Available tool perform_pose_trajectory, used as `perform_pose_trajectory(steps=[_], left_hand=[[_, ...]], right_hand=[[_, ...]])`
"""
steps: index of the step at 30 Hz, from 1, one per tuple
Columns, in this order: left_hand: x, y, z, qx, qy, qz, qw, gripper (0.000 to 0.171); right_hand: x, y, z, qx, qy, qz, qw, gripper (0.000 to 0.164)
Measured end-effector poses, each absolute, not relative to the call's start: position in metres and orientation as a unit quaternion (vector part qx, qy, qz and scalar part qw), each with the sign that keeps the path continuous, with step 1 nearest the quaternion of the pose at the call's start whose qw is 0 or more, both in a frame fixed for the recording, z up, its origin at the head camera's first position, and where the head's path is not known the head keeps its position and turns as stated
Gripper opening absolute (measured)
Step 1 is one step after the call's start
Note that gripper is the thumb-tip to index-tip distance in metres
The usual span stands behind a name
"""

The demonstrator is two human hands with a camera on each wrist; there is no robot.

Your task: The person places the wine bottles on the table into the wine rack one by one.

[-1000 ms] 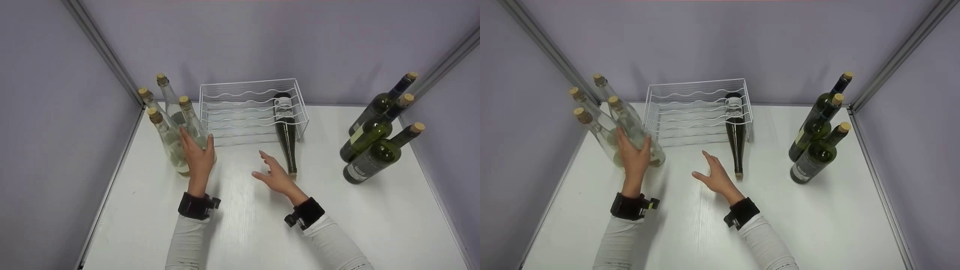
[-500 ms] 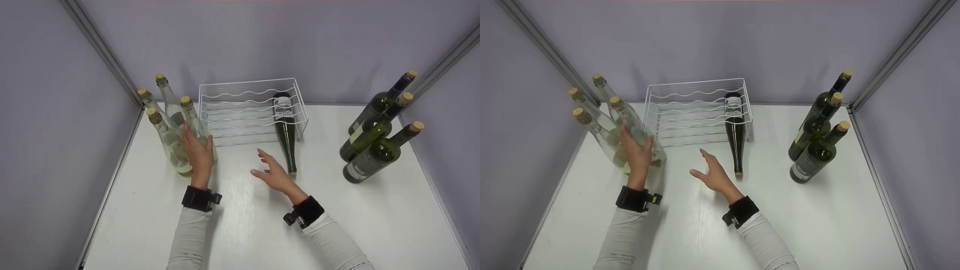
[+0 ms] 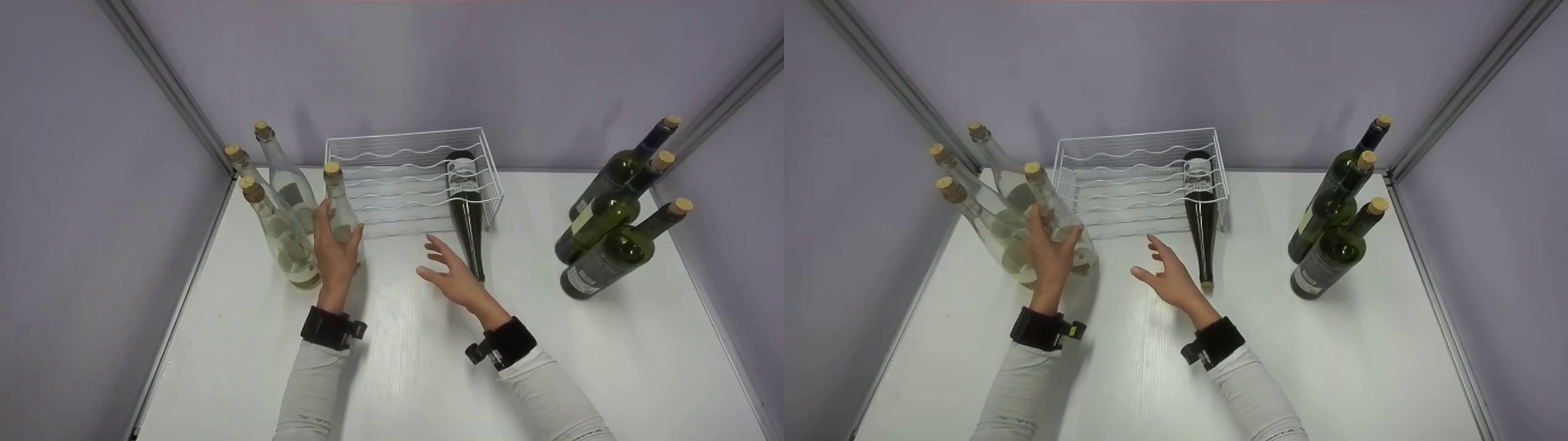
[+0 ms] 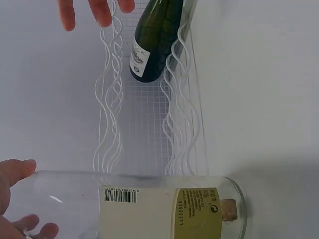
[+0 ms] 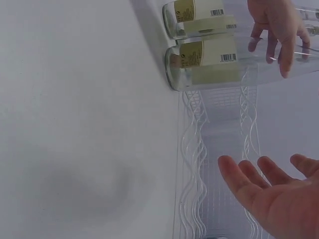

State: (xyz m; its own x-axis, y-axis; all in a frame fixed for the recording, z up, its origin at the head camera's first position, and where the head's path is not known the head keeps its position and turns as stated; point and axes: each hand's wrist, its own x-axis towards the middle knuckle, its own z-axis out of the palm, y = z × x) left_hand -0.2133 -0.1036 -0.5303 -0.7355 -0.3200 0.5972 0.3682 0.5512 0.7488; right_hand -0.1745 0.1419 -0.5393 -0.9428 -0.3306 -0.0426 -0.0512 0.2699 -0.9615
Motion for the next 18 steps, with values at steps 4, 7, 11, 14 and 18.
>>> perform_pose_trajectory(steps=[4, 7, 11, 14, 18], left_hand=[[-0.209, -0.097, -0.529, -0.042, -0.807, -0.46, 0.368, 0.073], [-0.206, -0.091, -0.528, -0.062, -0.816, -0.442, 0.366, 0.073], [-0.203, -0.083, -0.527, -0.092, -0.82, -0.421, 0.377, 0.073], [-0.201, -0.077, -0.528, -0.114, -0.821, -0.404, 0.388, 0.071], [-0.197, -0.071, -0.531, -0.135, -0.828, -0.374, 0.395, 0.068]], right_hand=[[-0.176, 0.147, -0.532, -0.115, 0.787, -0.595, 0.114, 0.075], [-0.175, 0.15, -0.526, -0.112, 0.776, -0.61, 0.118, 0.076], [-0.175, 0.153, -0.52, -0.111, 0.744, -0.646, 0.129, 0.074], [-0.174, 0.156, -0.515, -0.109, 0.726, -0.667, 0.125, 0.066], [-0.173, 0.159, -0.511, -0.097, 0.701, -0.696, 0.121, 0.057]])
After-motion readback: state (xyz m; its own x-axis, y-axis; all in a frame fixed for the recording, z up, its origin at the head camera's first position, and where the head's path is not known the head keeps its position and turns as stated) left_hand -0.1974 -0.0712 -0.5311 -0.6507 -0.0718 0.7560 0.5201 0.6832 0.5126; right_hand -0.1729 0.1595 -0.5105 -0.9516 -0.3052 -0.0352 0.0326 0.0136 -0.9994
